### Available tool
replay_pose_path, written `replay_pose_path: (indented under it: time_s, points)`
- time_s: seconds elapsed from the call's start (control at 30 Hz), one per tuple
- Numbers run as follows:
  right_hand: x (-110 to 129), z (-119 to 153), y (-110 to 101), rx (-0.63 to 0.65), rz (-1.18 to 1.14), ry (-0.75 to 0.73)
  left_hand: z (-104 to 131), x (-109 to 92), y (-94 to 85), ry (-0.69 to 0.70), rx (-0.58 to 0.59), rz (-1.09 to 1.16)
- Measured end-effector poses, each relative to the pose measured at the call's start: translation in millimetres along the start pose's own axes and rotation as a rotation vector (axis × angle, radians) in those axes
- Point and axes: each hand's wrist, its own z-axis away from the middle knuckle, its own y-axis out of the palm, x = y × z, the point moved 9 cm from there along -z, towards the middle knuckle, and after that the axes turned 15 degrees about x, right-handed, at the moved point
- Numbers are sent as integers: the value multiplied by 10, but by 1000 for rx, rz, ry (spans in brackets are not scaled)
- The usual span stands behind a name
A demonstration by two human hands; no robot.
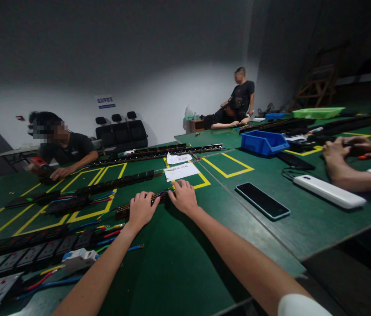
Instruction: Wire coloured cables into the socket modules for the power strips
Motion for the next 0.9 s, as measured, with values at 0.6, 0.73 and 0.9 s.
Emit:
replay_pose_path:
  time_s: [0.6, 0.73, 0.9]
  points:
    - [-461, -103, 51, 53, -242, 293, 11, -129, -55, 130, 10, 37]
    - [-459, -124, 53, 34, -266, 284, 12, -135, -51, 134, 14, 36]
    - [-471, -166, 106, 48, -314, 277, 14, -138, -47, 130, 16, 40]
